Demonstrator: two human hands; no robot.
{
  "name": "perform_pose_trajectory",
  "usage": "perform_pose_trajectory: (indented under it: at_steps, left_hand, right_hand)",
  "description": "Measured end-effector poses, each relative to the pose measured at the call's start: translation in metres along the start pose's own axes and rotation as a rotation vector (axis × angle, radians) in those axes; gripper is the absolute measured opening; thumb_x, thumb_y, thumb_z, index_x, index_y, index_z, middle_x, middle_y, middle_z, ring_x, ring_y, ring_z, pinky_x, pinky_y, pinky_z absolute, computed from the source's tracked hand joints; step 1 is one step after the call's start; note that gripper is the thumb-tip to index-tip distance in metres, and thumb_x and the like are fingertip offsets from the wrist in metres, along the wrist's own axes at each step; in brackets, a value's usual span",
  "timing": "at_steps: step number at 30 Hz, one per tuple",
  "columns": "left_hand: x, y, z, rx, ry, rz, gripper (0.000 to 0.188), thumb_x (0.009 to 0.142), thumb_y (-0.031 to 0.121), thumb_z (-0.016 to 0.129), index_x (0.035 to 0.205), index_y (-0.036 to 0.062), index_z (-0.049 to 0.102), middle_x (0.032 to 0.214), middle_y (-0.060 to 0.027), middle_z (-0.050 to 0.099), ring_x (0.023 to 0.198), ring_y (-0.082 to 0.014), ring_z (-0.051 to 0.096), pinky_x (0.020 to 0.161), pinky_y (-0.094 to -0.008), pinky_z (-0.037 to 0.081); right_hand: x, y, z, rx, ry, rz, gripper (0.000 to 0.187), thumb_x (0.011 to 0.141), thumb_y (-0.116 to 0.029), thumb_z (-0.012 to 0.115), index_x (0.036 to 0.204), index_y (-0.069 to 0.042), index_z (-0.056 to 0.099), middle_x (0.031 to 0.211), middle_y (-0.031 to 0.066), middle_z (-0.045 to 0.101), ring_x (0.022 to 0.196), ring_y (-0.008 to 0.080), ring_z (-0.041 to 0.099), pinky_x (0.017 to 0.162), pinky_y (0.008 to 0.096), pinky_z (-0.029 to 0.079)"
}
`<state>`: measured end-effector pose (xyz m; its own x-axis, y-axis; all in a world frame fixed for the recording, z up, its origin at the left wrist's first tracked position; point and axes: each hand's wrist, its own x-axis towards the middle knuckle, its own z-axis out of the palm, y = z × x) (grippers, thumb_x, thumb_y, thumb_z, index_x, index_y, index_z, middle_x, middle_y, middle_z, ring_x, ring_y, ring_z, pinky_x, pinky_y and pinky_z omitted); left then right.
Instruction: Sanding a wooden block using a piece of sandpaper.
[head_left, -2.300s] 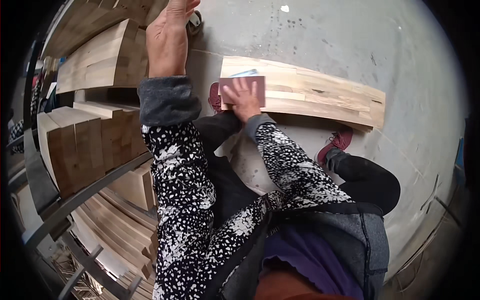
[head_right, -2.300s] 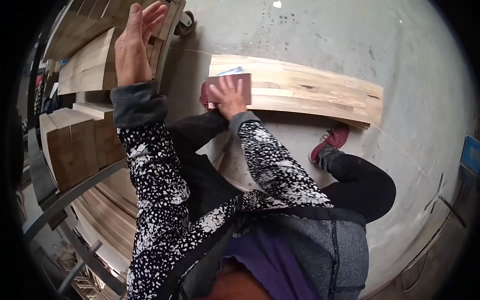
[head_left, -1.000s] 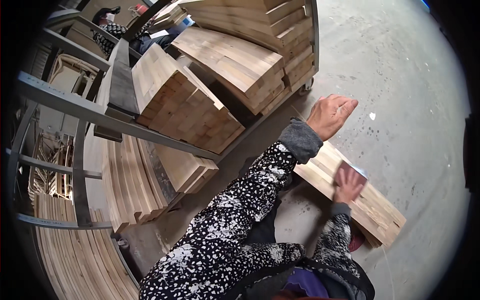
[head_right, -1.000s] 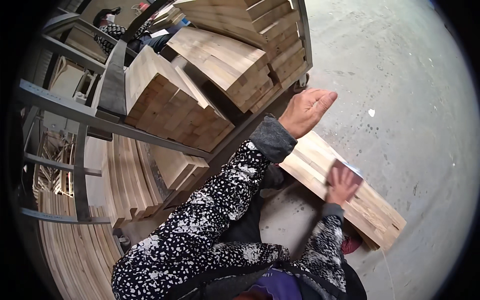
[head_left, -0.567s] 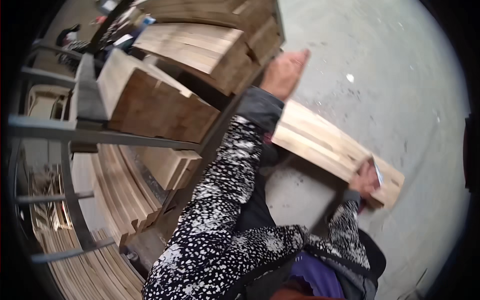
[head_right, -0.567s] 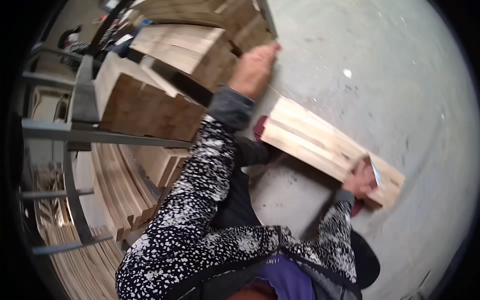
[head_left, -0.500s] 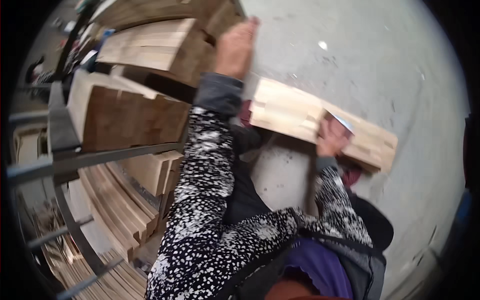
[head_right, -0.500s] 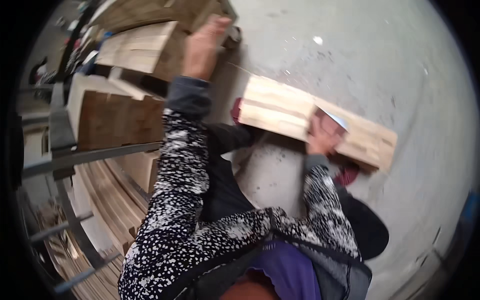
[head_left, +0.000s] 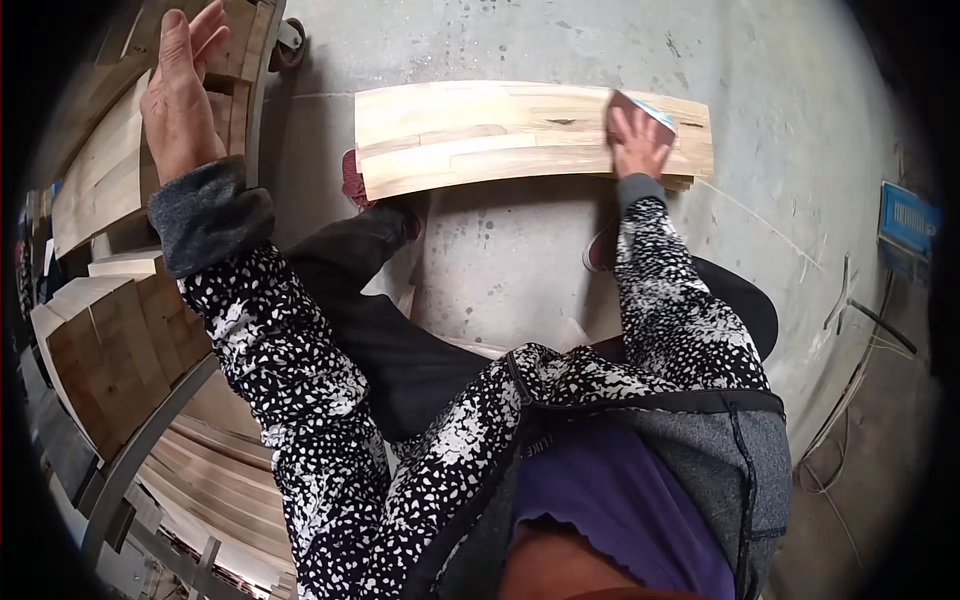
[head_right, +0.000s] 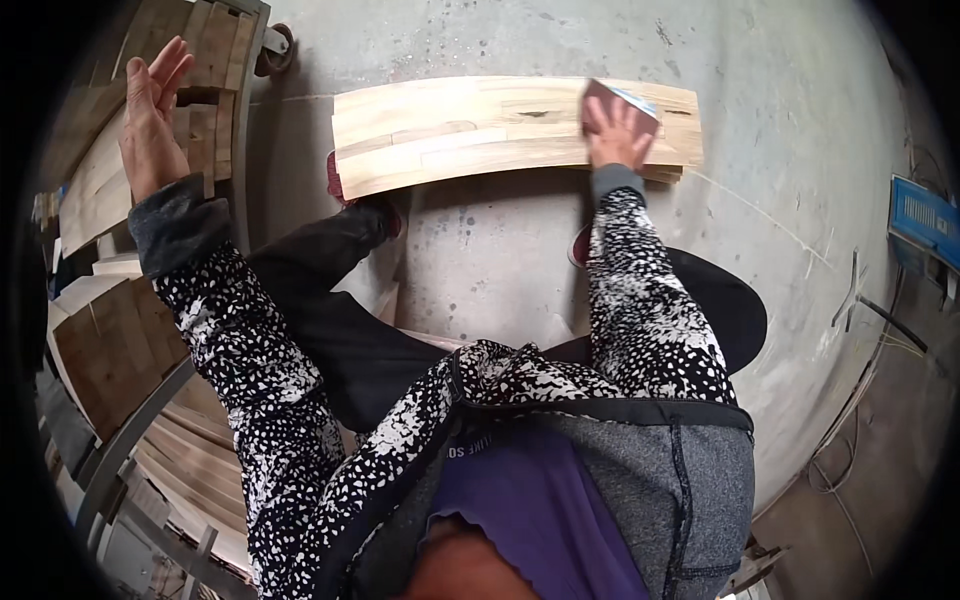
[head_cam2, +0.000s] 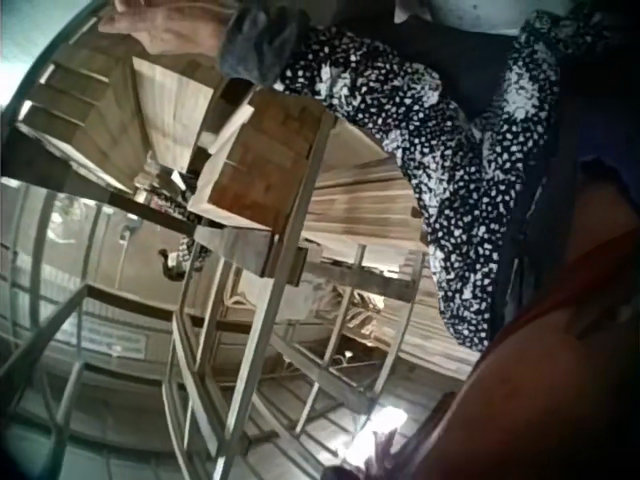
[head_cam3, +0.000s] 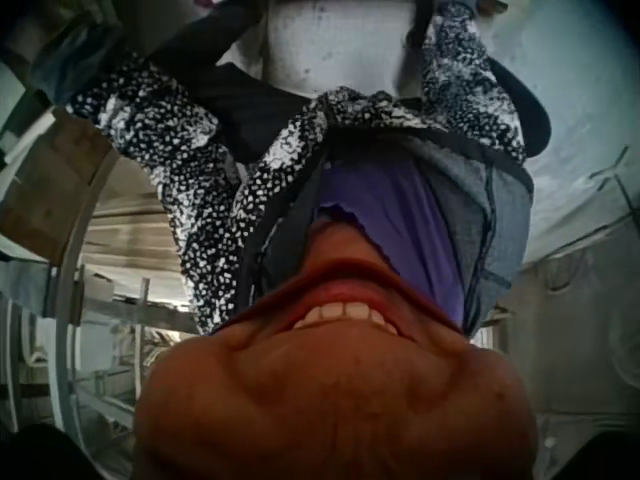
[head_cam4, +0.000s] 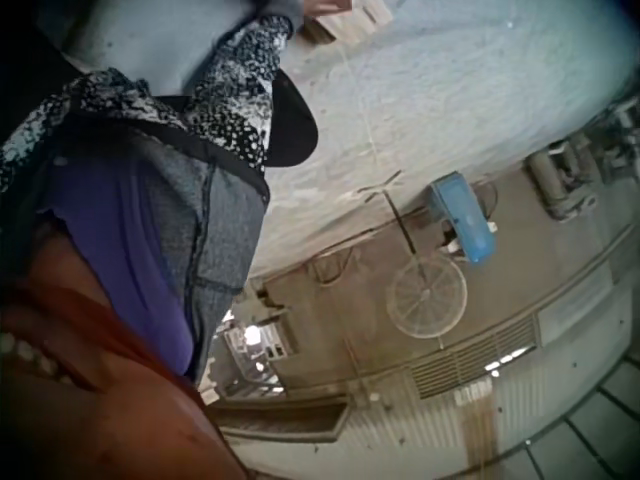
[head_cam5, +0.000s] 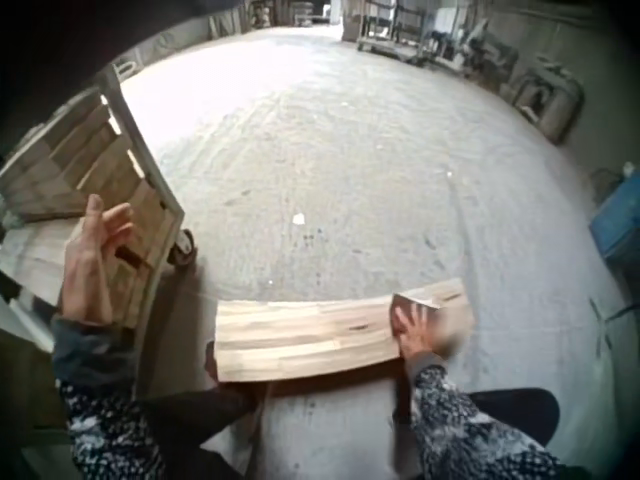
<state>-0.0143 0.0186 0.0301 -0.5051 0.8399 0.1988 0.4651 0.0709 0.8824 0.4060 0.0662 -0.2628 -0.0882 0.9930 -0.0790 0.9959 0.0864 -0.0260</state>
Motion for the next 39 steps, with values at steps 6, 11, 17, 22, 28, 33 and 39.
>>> perform_pose_trajectory:
  at_steps: [6,11,17,22,28,33,39]
  left_hand:
    - [-0.003,0.005,0.000,-0.030,0.102,0.007,0.051,0.086,0.046,0.036,0.106,0.0032,0.055,0.105,-0.0083,0.055,0.099,-0.0165,0.049,0.092,-0.0304,0.029]
    - [-0.003,0.011,0.006,-0.148,0.159,0.044,0.048,0.085,0.043,0.046,0.100,-0.0016,0.056,0.095,-0.0109,0.057,0.087,-0.0163,0.052,0.080,-0.0265,0.039]
    - [-0.010,0.028,0.009,-0.883,-0.161,-0.571,0.050,0.086,0.046,0.038,0.105,0.0026,0.055,0.103,-0.0099,0.055,0.097,-0.0167,0.048,0.089,-0.0320,0.029]
    - [0.027,-0.001,-0.038,-1.465,-0.446,-1.115,0.052,0.087,0.048,0.031,0.110,0.0061,0.053,0.110,-0.0090,0.053,0.105,-0.0169,0.045,0.097,-0.0367,0.021]
    - [0.060,-0.027,-0.038,-1.796,-0.783,-1.541,0.055,0.087,0.050,0.026,0.113,0.0090,0.052,0.115,-0.0086,0.051,0.112,-0.0174,0.043,0.103,-0.0406,0.015]
    - [0.017,0.031,0.020,-1.194,-0.624,-1.110,0.058,0.085,0.054,0.028,0.112,0.0094,0.053,0.115,-0.0095,0.051,0.112,-0.0188,0.043,0.102,-0.0417,0.016]
    - [-0.001,0.048,0.048,-0.548,-0.454,-0.513,0.061,0.082,0.058,0.030,0.111,0.0100,0.055,0.114,-0.0105,0.052,0.112,-0.0205,0.043,0.101,-0.0430,0.018]
  right_hand:
    - [-0.009,0.038,0.017,0.030,0.014,0.349,0.055,0.079,-0.031,0.049,0.128,-0.037,0.027,0.137,0.0087,0.021,0.126,0.0333,0.016,0.092,0.0636,0.015]
    - [-0.069,-0.171,-0.006,0.132,-0.002,-0.240,0.065,0.071,-0.017,0.056,0.130,-0.029,0.028,0.139,0.0122,0.016,0.128,0.0352,0.008,0.097,0.0604,0.007]
    - [-0.106,-0.275,0.022,0.460,-0.044,-0.808,0.068,0.066,-0.014,0.059,0.127,-0.031,0.034,0.140,0.0080,0.016,0.129,0.0324,0.007,0.100,0.0571,-0.001]
    - [-0.061,-0.167,-0.005,0.377,-0.083,-0.717,0.068,0.068,-0.010,0.056,0.127,-0.033,0.034,0.139,0.0046,0.018,0.129,0.0299,0.011,0.100,0.0570,0.003]
    - [-0.012,0.095,0.009,0.054,0.064,0.502,0.056,0.077,-0.029,0.048,0.128,-0.038,0.027,0.139,0.0075,0.017,0.127,0.0329,0.014,0.092,0.0638,0.016]
    - [-0.021,0.027,0.020,0.041,0.150,0.382,0.059,0.075,-0.025,0.049,0.129,-0.035,0.028,0.139,0.0091,0.015,0.127,0.0349,0.013,0.091,0.0648,0.015]
    - [-0.083,-0.130,-0.008,0.423,0.202,-0.373,0.064,0.068,-0.012,0.053,0.127,-0.030,0.035,0.137,0.0111,0.022,0.127,0.0338,0.015,0.097,0.0618,0.004]
